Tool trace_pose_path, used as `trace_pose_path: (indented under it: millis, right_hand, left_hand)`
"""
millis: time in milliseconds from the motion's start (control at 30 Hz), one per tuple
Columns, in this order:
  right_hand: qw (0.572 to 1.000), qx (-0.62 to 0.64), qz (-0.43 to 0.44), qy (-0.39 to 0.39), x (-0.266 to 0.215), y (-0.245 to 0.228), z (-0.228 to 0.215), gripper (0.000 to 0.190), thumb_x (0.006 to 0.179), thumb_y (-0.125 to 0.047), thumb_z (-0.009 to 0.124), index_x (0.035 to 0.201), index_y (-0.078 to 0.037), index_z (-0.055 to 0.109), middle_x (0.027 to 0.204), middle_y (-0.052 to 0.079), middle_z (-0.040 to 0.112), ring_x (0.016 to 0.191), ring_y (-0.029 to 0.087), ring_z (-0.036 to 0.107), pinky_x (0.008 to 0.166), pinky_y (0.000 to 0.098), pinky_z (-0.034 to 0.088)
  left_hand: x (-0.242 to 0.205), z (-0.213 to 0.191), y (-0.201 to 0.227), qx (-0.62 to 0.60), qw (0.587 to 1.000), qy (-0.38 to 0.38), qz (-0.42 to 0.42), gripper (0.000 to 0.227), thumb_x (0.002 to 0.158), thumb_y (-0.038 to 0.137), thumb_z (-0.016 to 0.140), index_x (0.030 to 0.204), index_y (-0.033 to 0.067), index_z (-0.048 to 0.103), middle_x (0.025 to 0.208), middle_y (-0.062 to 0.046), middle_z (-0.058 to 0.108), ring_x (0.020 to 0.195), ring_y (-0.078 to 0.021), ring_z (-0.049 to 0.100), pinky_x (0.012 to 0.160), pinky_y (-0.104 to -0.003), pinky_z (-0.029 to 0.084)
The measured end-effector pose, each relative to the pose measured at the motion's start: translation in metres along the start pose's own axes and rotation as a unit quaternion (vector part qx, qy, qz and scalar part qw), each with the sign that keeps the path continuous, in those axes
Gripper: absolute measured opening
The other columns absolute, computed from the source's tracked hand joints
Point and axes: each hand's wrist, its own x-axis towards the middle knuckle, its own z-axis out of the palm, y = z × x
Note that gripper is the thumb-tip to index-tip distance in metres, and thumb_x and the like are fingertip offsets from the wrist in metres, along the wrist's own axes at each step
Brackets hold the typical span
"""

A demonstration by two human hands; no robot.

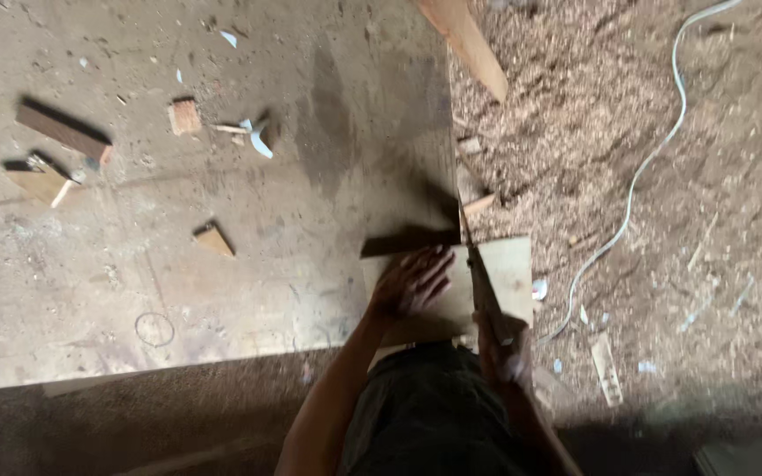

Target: The person arranges small wood pieces on a workbench, then uses a hand saw to cut a rectangular wood plank. They reposition the plank and continue sawing along a marked line, producing a separated piece.

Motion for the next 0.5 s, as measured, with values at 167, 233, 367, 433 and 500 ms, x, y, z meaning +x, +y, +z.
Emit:
trace_pose_path:
  millis: [167,233,367,433,500]
  right_hand:
    - [0.98,0.173,0.092,0.028,0.009,0.018,-0.013,0.039,0.099,-0.033,0.074,0.083,0.0,0.061,0.058,0.0,0.048,0.049,0.011,0.042,0.041,0.0297,0.03]
    - [0.985,0.16,0.065,0.012,0.01,0.015,-0.022,0.038,0.099,-0.033,0.071,0.079,-0.001,0.063,0.053,0.002,0.049,0.043,0.013,0.043,0.038,0.0306,0.03]
    - [0.991,0.127,0.023,-0.03,-0.017,0.006,-0.039,0.04,0.1,-0.033,0.065,0.072,-0.004,0.068,0.043,0.004,0.05,0.032,0.016,0.044,0.031,0.0325,0.031]
    - [0.942,-0.066,-0.317,0.093,-0.019,-0.001,-0.035,0.028,0.108,-0.027,0.061,0.099,0.0,0.066,0.075,0.016,0.06,0.059,0.019,0.055,0.046,0.0289,0.04]
    - [0.85,-0.207,-0.463,0.139,-0.024,-0.004,-0.042,0.022,0.109,-0.019,0.061,0.117,0.001,0.065,0.093,0.02,0.065,0.073,0.019,0.059,0.054,0.0275,0.044]
  left_hand:
    - [0.007,0.002,-0.007,-0.003,1.0,0.0,0.003,0.051,0.108,0.036,0.06,0.148,0.0038,0.056,0.154,-0.011,0.054,0.146,-0.0258,0.047,0.125,-0.041,0.037]
    - [0.013,0.003,-0.013,-0.002,1.0,0.007,0.007,0.051,0.108,0.036,0.06,0.148,0.0038,0.056,0.154,-0.011,0.054,0.146,-0.0258,0.047,0.125,-0.041,0.037]
    - [0.003,0.002,0.001,-0.022,1.0,0.014,0.009,0.051,0.107,0.034,0.062,0.148,0.0035,0.056,0.155,-0.011,0.053,0.147,-0.0254,0.047,0.125,-0.041,0.037]
    - [0.007,0.0,-0.01,-0.027,0.999,0.021,0.013,0.051,0.107,0.033,0.063,0.148,0.0039,0.056,0.155,-0.011,0.053,0.148,-0.0251,0.046,0.126,-0.041,0.037]
    - [0.012,0.002,-0.006,-0.034,0.999,0.034,0.013,0.05,0.107,0.033,0.064,0.148,0.0038,0.056,0.155,-0.011,0.053,0.148,-0.0252,0.045,0.127,-0.041,0.037]
